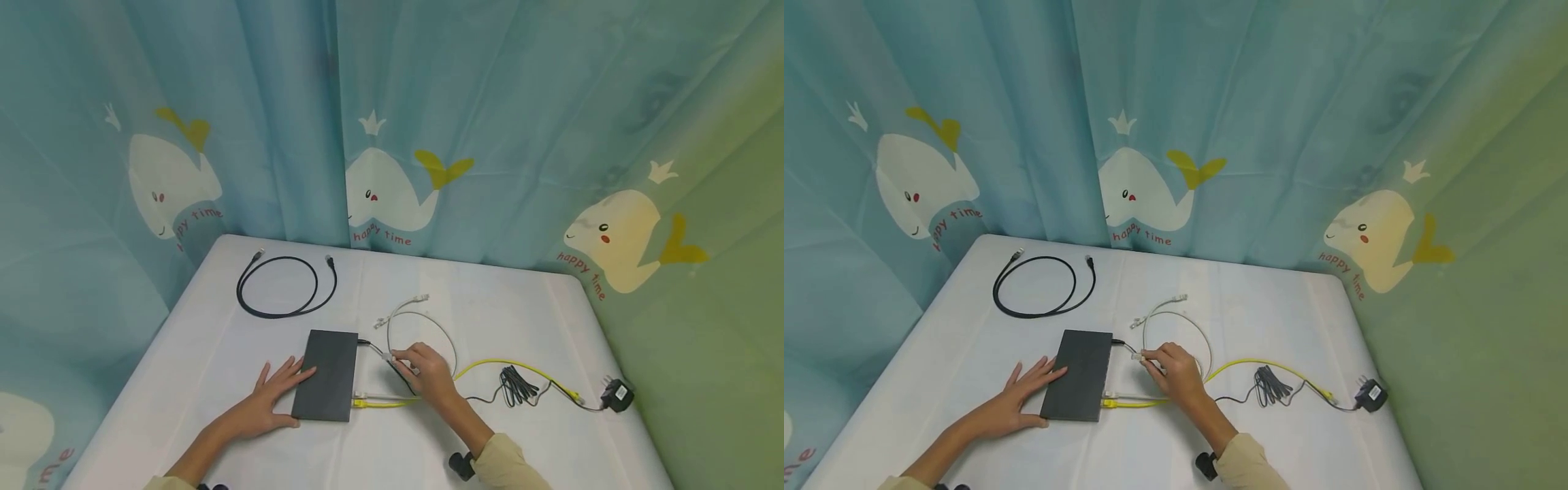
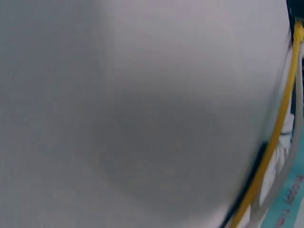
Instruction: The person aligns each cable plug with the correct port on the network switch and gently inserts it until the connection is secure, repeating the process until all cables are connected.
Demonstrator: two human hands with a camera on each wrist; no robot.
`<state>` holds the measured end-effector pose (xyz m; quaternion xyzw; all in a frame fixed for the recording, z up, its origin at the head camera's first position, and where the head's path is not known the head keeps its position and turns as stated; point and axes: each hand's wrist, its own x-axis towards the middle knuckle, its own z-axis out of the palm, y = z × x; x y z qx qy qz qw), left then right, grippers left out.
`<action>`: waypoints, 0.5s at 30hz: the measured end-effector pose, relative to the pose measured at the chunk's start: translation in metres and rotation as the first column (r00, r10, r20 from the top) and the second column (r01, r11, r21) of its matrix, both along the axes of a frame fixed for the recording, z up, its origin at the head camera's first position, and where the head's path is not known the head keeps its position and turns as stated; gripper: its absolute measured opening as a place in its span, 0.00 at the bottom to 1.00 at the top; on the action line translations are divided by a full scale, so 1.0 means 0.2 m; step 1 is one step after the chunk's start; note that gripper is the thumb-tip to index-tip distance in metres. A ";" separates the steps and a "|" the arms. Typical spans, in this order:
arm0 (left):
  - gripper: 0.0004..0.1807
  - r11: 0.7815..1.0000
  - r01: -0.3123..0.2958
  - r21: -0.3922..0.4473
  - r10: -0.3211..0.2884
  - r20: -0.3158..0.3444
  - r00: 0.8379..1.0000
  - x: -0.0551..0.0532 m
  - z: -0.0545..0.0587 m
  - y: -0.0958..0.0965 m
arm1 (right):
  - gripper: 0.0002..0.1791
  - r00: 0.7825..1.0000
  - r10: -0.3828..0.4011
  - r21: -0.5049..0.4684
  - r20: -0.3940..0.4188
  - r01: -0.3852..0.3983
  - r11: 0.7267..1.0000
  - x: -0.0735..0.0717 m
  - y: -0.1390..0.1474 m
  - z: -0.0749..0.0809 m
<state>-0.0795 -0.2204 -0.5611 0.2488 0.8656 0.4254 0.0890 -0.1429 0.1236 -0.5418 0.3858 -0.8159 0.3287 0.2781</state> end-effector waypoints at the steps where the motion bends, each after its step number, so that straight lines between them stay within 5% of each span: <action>1: 0.47 1.000 0.000 -0.002 0.000 0.006 1.000 0.00 0.00 0.00 | 0.13 1.000 0.003 0.000 0.025 -0.003 1.000 0.01 -0.01 -0.01; 8: 0.47 1.000 0.000 -0.015 0.000 0.024 1.000 0.00 0.00 0.00 | 0.09 0.978 -0.067 0.046 0.199 0.059 0.997 0.05 -0.09 -0.10; 15: 0.47 1.000 -0.007 -0.021 0.008 0.028 1.000 0.00 0.00 0.00 | 0.08 0.921 -0.087 0.116 0.380 0.046 0.992 0.06 -0.14 -0.13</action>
